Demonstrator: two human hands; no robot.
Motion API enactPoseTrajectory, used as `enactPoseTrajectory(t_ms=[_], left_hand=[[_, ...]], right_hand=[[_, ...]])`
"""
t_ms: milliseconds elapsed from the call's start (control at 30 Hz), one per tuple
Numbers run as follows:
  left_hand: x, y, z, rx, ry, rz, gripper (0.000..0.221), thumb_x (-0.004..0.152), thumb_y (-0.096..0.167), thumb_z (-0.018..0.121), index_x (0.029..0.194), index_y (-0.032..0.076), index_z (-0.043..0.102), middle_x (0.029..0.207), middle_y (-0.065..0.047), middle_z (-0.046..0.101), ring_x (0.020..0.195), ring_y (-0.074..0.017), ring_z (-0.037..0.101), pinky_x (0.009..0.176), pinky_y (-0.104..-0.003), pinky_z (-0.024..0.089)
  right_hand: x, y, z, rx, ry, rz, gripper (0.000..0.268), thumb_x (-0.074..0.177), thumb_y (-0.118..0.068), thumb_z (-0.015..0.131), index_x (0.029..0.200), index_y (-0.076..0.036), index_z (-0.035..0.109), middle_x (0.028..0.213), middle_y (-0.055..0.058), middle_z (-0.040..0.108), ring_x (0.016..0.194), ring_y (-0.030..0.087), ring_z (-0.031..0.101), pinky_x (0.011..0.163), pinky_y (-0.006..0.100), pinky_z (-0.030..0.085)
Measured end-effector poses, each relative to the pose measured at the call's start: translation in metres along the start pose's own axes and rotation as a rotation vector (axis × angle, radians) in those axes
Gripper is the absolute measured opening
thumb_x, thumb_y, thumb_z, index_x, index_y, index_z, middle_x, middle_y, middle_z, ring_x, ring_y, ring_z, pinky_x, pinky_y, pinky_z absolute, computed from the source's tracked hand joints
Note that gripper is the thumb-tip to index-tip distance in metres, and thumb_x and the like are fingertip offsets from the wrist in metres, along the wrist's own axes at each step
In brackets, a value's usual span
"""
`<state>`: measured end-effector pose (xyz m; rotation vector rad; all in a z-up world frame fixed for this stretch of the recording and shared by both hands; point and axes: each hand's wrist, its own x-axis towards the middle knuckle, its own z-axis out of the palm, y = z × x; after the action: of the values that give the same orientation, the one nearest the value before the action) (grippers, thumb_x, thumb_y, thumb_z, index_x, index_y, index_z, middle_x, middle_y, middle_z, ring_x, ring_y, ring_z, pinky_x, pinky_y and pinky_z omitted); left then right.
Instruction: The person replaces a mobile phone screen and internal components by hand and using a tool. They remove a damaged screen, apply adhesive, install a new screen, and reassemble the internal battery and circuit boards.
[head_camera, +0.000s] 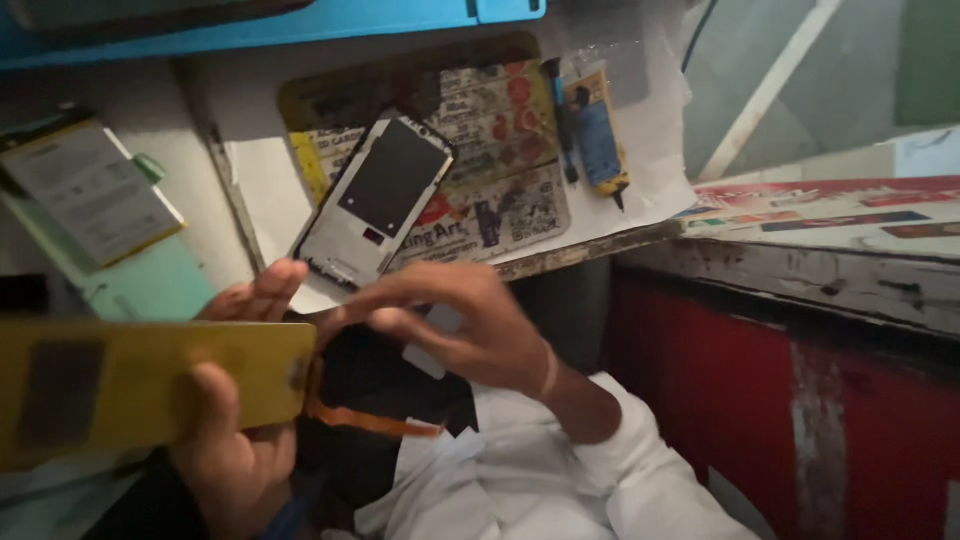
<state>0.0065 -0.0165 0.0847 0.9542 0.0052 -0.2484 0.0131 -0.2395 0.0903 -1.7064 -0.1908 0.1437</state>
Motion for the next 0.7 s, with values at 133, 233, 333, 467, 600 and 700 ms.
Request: enactPoseTrajectory(t_ms=[133,233,333,467,600,700], left_hand=[[0.003,-0.016,-0.018,-0.178,-0.002,-0.028,0.056,0.111,0.043,0.056,0.154,0.014,0.038,0.158,-0.027,0.044,0.151,-0.0448,0.043,0.107,-0.067,0.053],[0.002,-0.021,-0.021,-0.239,0.016,-0.067,0.057,0.109,0.037,0.056,0.156,0.013,0.036,0.158,-0.028,0.044,0.148,-0.0468,0.046,0.098,-0.065,0.056],[-0.001,-0.020,-0.016,-0.133,0.046,-0.057,0.054,0.107,0.019,0.055,0.156,0.009,0.035,0.157,-0.029,0.045,0.144,-0.0452,0.049,0.091,-0.058,0.059],[-0.005,-0.014,-0.014,-0.003,0.049,-0.039,0.061,0.097,-0.007,0.048,0.155,0.007,0.033,0.157,-0.029,0.045,0.142,-0.0411,0.051,0.087,-0.048,0.061],[-0.016,-0.006,-0.014,0.074,0.081,-0.002,0.069,0.093,-0.014,0.046,0.156,0.010,0.030,0.156,-0.027,0.045,0.141,-0.0378,0.053,0.084,-0.041,0.061],[-0.022,-0.002,-0.021,0.095,0.072,0.040,0.074,0.090,-0.019,0.048,0.155,0.011,0.030,0.155,-0.025,0.045,0.140,-0.0349,0.053,0.081,-0.037,0.061]], right_hand=[[-0.024,0.007,-0.025,-0.387,0.271,0.104,0.011,0.094,-0.013,0.075,0.101,-0.007,0.080,0.096,0.006,0.081,0.073,0.012,0.073,0.066,0.026,0.057],[-0.037,0.012,-0.049,-0.680,0.458,0.062,0.009,0.094,-0.009,0.077,0.101,-0.006,0.078,0.098,0.008,0.079,0.086,0.016,0.077,0.076,0.029,0.060],[-0.037,0.013,-0.065,-0.687,0.539,0.082,0.013,0.093,-0.007,0.077,0.106,-0.005,0.078,0.100,0.009,0.079,0.083,0.018,0.077,0.075,0.029,0.059],[-0.024,0.012,-0.076,-0.749,0.578,0.087,0.012,0.093,-0.009,0.079,0.105,-0.006,0.079,0.099,0.009,0.079,0.081,0.016,0.076,0.070,0.026,0.059],[-0.010,0.006,-0.077,-0.817,0.597,0.044,0.013,0.094,-0.007,0.080,0.106,-0.006,0.079,0.097,0.009,0.078,0.074,0.015,0.071,0.069,0.028,0.056],[-0.006,0.002,-0.068,-0.873,0.575,0.016,0.012,0.093,-0.006,0.081,0.105,-0.005,0.079,0.095,0.009,0.078,0.071,0.016,0.069,0.067,0.029,0.054]])
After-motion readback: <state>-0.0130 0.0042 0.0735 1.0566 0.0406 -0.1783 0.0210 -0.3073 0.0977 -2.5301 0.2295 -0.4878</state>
